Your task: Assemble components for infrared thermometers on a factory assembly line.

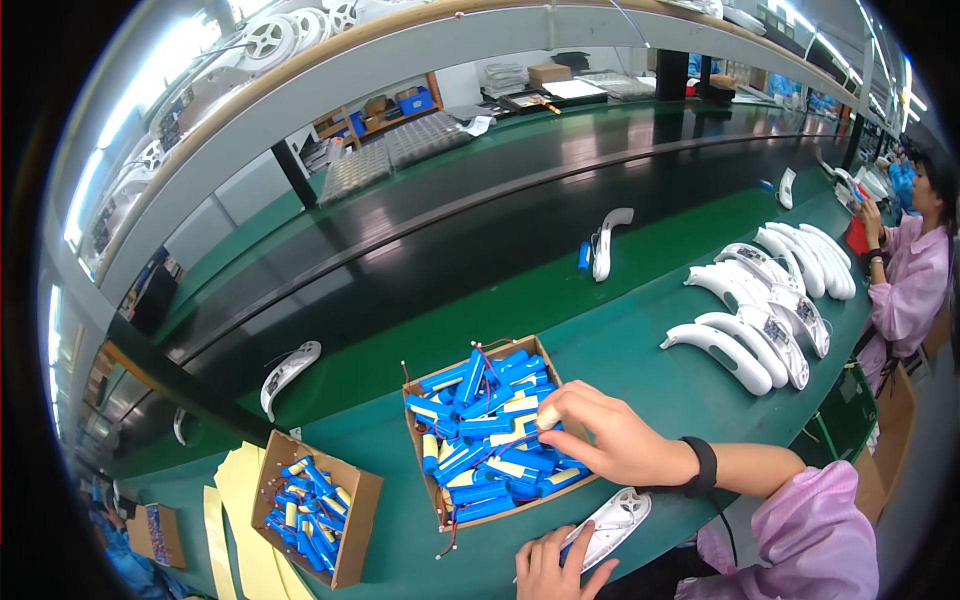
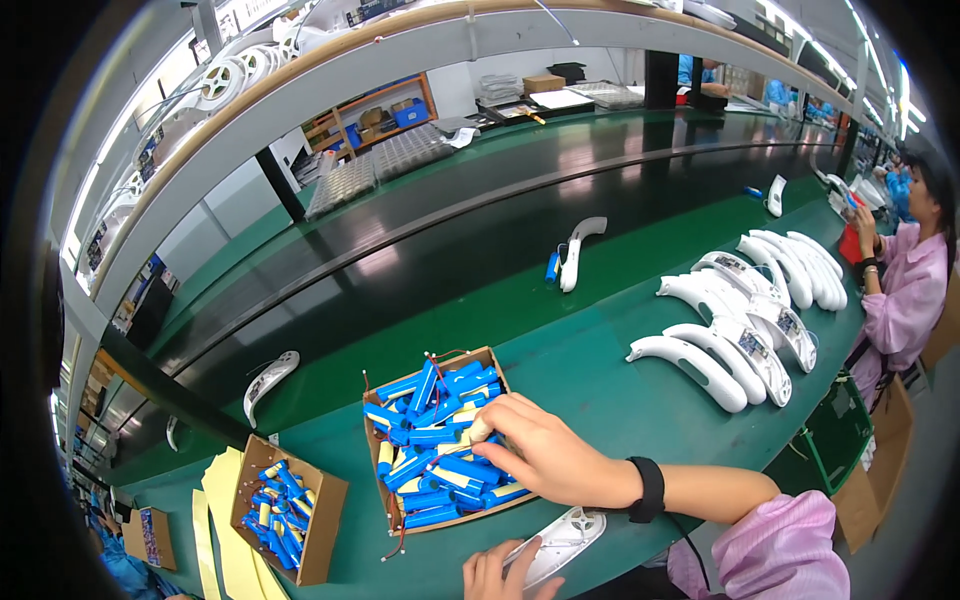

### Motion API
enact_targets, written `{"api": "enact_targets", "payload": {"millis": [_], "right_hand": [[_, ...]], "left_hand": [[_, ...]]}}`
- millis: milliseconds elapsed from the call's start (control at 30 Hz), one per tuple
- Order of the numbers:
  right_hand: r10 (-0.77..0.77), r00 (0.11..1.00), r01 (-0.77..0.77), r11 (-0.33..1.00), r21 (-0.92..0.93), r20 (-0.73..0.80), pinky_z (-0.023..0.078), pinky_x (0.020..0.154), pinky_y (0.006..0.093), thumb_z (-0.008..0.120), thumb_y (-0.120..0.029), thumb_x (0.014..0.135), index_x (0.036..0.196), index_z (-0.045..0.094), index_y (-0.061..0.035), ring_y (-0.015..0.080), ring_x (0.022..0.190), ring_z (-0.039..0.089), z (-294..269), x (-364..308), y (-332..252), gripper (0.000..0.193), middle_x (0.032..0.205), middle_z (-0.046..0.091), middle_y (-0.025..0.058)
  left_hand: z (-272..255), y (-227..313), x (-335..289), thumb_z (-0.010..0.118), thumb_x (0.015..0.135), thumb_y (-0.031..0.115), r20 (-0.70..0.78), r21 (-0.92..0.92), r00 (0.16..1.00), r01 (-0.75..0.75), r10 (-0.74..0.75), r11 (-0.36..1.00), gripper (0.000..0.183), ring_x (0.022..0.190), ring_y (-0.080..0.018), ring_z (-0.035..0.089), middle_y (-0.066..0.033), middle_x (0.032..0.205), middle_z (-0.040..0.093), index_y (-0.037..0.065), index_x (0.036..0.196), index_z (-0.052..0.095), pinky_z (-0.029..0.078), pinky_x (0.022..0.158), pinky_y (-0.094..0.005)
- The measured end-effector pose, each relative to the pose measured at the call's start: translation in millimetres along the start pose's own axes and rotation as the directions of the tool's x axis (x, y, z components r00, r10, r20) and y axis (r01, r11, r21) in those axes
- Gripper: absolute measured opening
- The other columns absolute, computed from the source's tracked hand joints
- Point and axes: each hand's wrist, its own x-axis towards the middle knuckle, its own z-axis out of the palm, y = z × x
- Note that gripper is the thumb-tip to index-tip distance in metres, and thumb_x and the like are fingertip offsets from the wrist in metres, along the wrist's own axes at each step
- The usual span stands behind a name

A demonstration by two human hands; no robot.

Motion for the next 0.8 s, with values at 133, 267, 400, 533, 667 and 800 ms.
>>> {"api": "enact_targets", "payload": {"millis": [133,267,400,533,667,800], "right_hand": [[0.061,0.992,-0.051,0.994,0.101,-0.108,0.05,0.082,0.0325,0.067,-0.002,0.095,0.11,0.064,-0.0017,0.0245,0.097,0.062,-15.8,-31.2,-20.8,0.016,0.104,0.062,0.0112],[0.112,0.991,-0.115,0.992,-0.045,-0.077,0.049,0.074,0.0343,0.068,-0.002,0.092,0.109,0.063,-0.0002,0.0263,0.09,0.059,-21.9,-76.9,-28.5,0.017,0.105,0.058,0.0116],[0.079,0.994,-0.081,0.996,-0.022,-0.069,0.048,0.07,0.0343,0.072,-0.001,0.088,0.106,0.065,-0.0006,0.0257,0.086,0.057,-18.3,-111.3,-25.2,0.019,0.101,0.058,0.0103],[0.085,0.996,-0.086,0.994,0.062,0.009,0.048,0.075,0.036,0.07,0.001,0.088,0.107,0.063,0.0005,0.0283,0.087,0.057,-13.3,-129.8,-24.5,0.021,0.102,0.059,0.0112],[0.06,0.989,-0.08,0.987,0.142,0.137,0.049,0.074,0.038,0.068,0.0,0.09,0.114,0.064,0.0024,0.0288,0.083,0.058,-3.6,-148.2,-21.4,0.025,0.094,0.06,0.0119],[-0.07,0.996,0.07,0.998,-0.001,0.054,0.044,0.053,0.0325,0.073,-0.009,0.091,0.107,0.068,0.0011,0.0239,0.064,0.055,10.6,-152.0,-29.7,0.02,0.076,0.053,0.007]], "left_hand": [[7.3,-1.8,6.2,0.07,0.092,0.03,0.028,-0.075,0.999,-0.015,0.017,0.997,0.052,0.118,-0.0364,0.054,-0.0174,0.128,0.058,0.006,0.137,0.059,0.039,0.103,-0.0514],[8.6,3.7,16.4,0.067,0.092,0.018,-0.131,-0.052,0.991,0.004,-0.011,0.999,0.038,0.118,-0.0365,0.056,-0.0162,0.127,0.062,0.004,0.127,0.063,0.039,0.103,-0.0504],[11.5,13.6,17.2,0.071,0.086,0.008,-0.286,-0.34,0.941,0.074,-0.178,0.938,0.029,0.104,-0.0352,0.062,-0.0149,0.11,0.068,0.003,0.114,0.066,0.041,0.096,-0.0472],[11.8,12.2,19.0,0.074,0.083,0.004,-0.321,-0.224,0.947,-0.069,-0.007,0.972,0.021,0.086,-0.0297,0.065,-0.0117,0.095,0.069,0.004,0.103,0.066,0.043,0.089,-0.0467],[6.9,17.3,13.9,0.073,0.085,0.004,-0.273,-0.194,0.96,-0.112,0.056,0.975,0.015,0.086,-0.0306,0.065,-0.012,0.093,0.069,0.003,0.098,0.066,0.043,0.089,-0.0476],[6.2,21.0,3.4,0.071,0.086,0.005,-0.234,-0.318,0.971,-0.04,-0.038,0.947,0.011,0.088,-0.033,0.065,-0.0119,0.091,0.07,0.002,0.096,0.067,0.043,0.092,-0.0477]]}}
